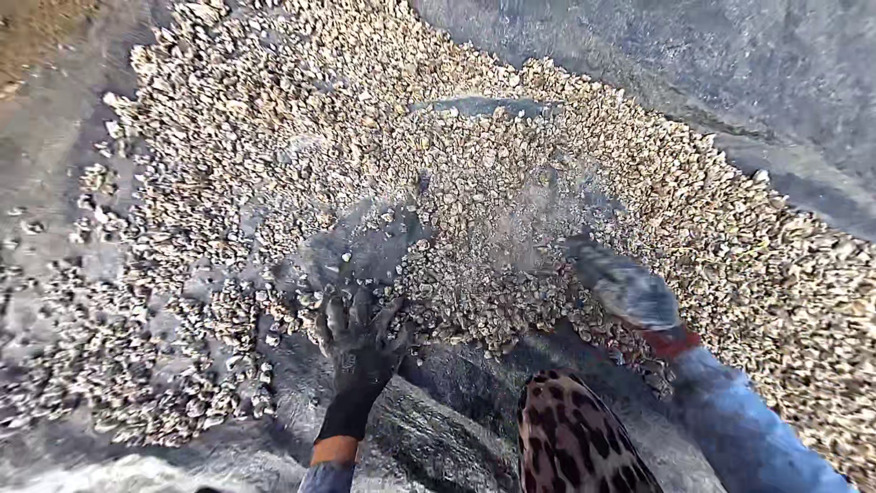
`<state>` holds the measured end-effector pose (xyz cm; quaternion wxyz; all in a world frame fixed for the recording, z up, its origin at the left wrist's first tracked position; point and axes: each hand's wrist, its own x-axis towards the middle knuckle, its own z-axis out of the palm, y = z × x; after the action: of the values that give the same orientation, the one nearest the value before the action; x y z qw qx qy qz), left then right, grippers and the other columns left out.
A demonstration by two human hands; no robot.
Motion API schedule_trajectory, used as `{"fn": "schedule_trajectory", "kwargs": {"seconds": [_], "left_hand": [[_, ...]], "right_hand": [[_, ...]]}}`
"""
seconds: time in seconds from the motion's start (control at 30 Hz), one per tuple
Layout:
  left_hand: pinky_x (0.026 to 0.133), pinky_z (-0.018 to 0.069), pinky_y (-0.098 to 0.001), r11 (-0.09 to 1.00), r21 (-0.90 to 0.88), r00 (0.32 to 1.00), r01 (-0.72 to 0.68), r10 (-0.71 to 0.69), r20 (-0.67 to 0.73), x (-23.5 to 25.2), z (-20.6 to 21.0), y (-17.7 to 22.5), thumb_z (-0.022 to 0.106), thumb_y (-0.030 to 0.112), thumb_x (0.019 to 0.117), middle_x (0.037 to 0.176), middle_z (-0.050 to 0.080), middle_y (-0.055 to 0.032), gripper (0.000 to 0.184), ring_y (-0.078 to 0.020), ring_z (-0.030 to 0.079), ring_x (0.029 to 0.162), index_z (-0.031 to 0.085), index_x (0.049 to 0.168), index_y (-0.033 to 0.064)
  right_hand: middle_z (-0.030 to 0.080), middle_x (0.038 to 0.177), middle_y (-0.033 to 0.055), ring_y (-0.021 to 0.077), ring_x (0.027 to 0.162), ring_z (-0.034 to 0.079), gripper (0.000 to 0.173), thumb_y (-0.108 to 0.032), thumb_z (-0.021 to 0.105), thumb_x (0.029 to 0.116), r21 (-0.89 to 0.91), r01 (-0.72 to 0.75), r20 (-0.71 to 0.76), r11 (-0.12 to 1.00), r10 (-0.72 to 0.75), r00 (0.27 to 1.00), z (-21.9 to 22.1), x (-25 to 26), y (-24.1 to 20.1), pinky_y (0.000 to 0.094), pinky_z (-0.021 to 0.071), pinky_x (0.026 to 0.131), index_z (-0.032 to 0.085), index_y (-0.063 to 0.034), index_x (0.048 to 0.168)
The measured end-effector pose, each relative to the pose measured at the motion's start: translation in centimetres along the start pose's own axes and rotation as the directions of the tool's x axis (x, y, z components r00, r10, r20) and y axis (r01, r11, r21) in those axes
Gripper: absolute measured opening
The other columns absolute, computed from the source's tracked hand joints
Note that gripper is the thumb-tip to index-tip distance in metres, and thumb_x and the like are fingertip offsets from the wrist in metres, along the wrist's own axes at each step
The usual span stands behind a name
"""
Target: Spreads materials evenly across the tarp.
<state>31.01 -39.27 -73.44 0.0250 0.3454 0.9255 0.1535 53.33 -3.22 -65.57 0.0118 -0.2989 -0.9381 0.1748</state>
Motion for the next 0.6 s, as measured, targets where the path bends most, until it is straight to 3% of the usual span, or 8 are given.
{"fn": "schedule_trajectory", "kwargs": {"seconds": [0.03, 0.1, 0.17, 0.23, 0.3, 0.37, 0.5, 0.6], "left_hand": [[0.116, 0.0101, -0.0783, 0.999, 0.007, 0.999, 0.041, -0.040, -0.031, -0.2, -0.9, 0.8, 0.052, 0.067, 0.0925, 0.159, 0.042, -0.0218, 0.063, -0.0570, 0.024, 0.149, 0.064, 0.140, 0.0274], [0.115, 0.0104, -0.0787, 0.999, -0.020, 0.997, 0.035, -0.036, -0.063, 1.1, -1.5, 3.9, 0.057, 0.067, 0.0897, 0.162, 0.035, -0.0243, 0.070, -0.0578, 0.018, 0.150, 0.059, 0.146, 0.0247], [0.116, 0.0049, -0.0790, 0.995, -0.094, 0.999, -0.033, 0.032, -0.011, 3.7, -0.2, 8.0, 0.064, 0.065, 0.0881, 0.165, 0.030, -0.0241, 0.074, -0.0578, 0.012, 0.152, 0.054, 0.150, 0.0250], [0.115, -0.0006, -0.0795, 0.988, -0.124, 0.987, -0.095, 0.110, 0.114, 6.4, 2.6, 11.1, 0.068, 0.065, 0.0862, 0.169, 0.022, -0.0182, 0.079, -0.0554, 0.004, 0.154, 0.047, 0.155, 0.0327], [0.115, -0.0065, -0.0784, 0.989, -0.104, 0.973, -0.109, 0.127, 0.194, 7.5, 5.2, 11.0, 0.062, 0.071, 0.0874, 0.172, 0.020, -0.0048, 0.075, -0.0486, -0.002, 0.156, 0.043, 0.155, 0.0439], [0.117, -0.0064, -0.0764, 0.994, -0.100, 0.986, -0.053, 0.068, 0.150, 6.0, 5.8, 9.1, 0.056, 0.074, 0.0891, 0.169, 0.029, 0.0021, 0.065, -0.0440, 0.004, 0.158, 0.052, 0.148, 0.0460], [0.116, 0.0032, -0.0796, 0.996, 0.033, 0.994, 0.083, -0.085, 0.064, -0.9, 3.8, 1.8, 0.052, 0.075, 0.0890, 0.163, 0.042, -0.0044, 0.066, -0.0485, 0.019, 0.154, 0.056, 0.146, 0.0424], [0.114, 0.0094, -0.0795, 0.977, 0.104, 0.976, 0.188, -0.197, 0.088, -5.3, 1.8, -1.9, 0.058, 0.071, 0.0859, 0.162, 0.043, -0.0091, 0.072, -0.0510, 0.023, 0.152, 0.055, 0.148, 0.0353]], "right_hand": [[0.048, 0.159, 0.0004, 0.0303, 0.145, 0.047, 0.051, -0.055, 0.044, 0.1047, -0.099, -0.144, -0.099, 0.985, 0.134, 0.986, -1.5, -0.2, 5.3, 0.0645, 0.0391, 0.114, 0.050, -0.0383, 0.152], [0.028, 0.167, 0.0214, 0.0532, 0.149, 0.027, 0.073, -0.066, 0.040, 0.1012, -0.200, -0.469, -0.181, 0.860, 0.438, 0.881, -2.9, -0.9, 16.3, 0.0837, 0.0228, 0.108, 0.029, -0.0281, 0.163], [0.032, 0.160, 0.0330, 0.0573, 0.146, 0.032, 0.074, -0.054, 0.050, 0.1035, -0.142, -0.697, -0.180, 0.703, 0.674, 0.716, -2.2, -3.0, 22.5, 0.0812, 0.0254, 0.109, 0.031, -0.0117, 0.161], [0.042, 0.155, 0.0314, 0.0510, 0.143, 0.041, 0.068, -0.050, 0.050, 0.1050, -0.118, -0.775, -0.075, 0.621, 0.772, 0.631, -2.3, -2.5, 20.1, 0.0725, 0.0321, 0.112, 0.038, -0.0079, 0.158], [0.043, 0.157, 0.0270, 0.0486, 0.144, 0.042, 0.074, -0.062, 0.038, 0.1034, -0.129, -0.679, -0.047, 0.722, 0.680, 0.732, -1.8, -1.9, 14.7, 0.0725, 0.0332, 0.111, 0.038, -0.0146, 0.160], [0.044, 0.157, 0.0265, 0.0494, 0.143, 0.043, 0.081, -0.068, 0.038, 0.0997, -0.108, -0.557, -0.112, 0.824, 0.546, 0.830, 1.2, -3.3, 9.6, 0.0736, 0.0340, 0.110, 0.043, -0.0115, 0.157], [0.044, 0.151, 0.0375, 0.0593, 0.140, 0.040, 0.081, -0.061, 0.050, 0.0980, -0.063, -0.252, -0.121, 0.966, 0.243, 0.962, 6.4, -5.5, -2.5, 0.0742, 0.0301, 0.112, 0.053, 0.0054, 0.145], [0.038, 0.155, 0.0371, 0.0606, 0.145, 0.031, 0.090, -0.067, 0.054, 0.0915, -0.027, -0.030, -0.153, 0.999, 0.025, 0.988, 11.1, -3.3, -7.6, 0.0766, 0.0171, 0.116, 0.052, 0.0037, 0.147]]}}
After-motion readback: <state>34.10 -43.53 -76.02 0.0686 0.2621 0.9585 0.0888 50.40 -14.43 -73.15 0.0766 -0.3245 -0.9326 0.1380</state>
